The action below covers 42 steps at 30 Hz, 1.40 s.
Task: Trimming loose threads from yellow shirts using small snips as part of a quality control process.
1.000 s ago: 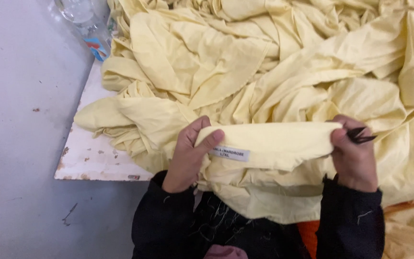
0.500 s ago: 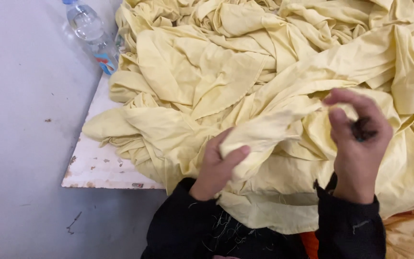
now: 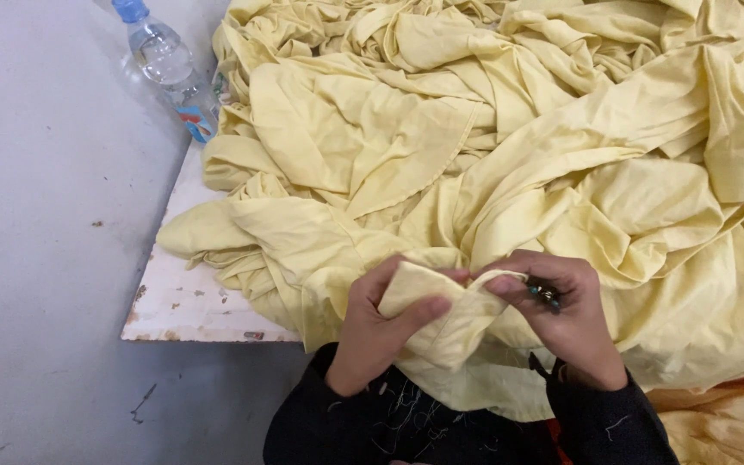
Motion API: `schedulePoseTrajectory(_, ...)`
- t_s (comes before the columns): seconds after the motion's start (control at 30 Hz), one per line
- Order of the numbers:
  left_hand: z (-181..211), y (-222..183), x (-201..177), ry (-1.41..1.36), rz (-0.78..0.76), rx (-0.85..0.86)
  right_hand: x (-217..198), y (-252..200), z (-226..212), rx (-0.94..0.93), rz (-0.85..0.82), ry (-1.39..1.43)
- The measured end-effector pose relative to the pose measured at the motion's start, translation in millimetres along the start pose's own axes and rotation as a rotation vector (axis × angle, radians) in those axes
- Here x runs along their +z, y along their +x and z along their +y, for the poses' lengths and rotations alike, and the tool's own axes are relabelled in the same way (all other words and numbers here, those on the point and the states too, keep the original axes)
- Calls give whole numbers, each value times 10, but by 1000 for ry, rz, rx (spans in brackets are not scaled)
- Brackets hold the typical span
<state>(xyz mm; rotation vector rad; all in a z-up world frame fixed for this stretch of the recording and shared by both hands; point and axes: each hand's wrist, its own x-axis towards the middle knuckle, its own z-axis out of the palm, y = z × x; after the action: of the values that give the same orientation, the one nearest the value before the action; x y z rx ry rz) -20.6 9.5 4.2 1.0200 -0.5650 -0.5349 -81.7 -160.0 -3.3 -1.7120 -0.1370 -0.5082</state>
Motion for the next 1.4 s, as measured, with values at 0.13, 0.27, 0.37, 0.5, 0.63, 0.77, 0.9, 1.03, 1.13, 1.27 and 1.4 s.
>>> schedulePoseTrajectory(0.13,-36,-65,32,138,102,200,41,-16,8,-101,294,-126)
schedulePoseTrajectory(0.27,-15,-100,10,104,60,226,-13,-53,-21,-181,394,-142)
schedulePoseTrajectory(0.37,-8,-89,38,118,5,283,7,-73,-78,-238,217,-208)
schedulePoseTrajectory(0.5,-2,-123,73,230,26,278,117,-1,-220,-351,206,-395)
schedulePoseTrajectory(0.63,-22,-115,41,155,26,302,-12,-111,-86,-526,182,79)
schedulePoseTrajectory(0.77,-39,-101,63,-10,-20,305,64,-358,-56,-156,104,-97)
schedulePoseTrajectory(0.9,-59,-93,94,-14,-28,326,224,-321,-225,-170,170,-247)
schedulePoseTrajectory(1.03,-77,-119,108,-34,-29,303,278,-229,-282,-186,265,-388)
schedulePoseTrajectory(1.13,-80,-106,105,-4,-19,293,310,-190,-287,-236,290,-398)
schedulePoseTrajectory(1.27,-99,-112,108,-56,-15,272,322,-202,-227,-269,360,-413)
schedulePoseTrajectory(1.4,-83,-97,107,-30,-37,313,326,-184,-220,-271,342,-408)
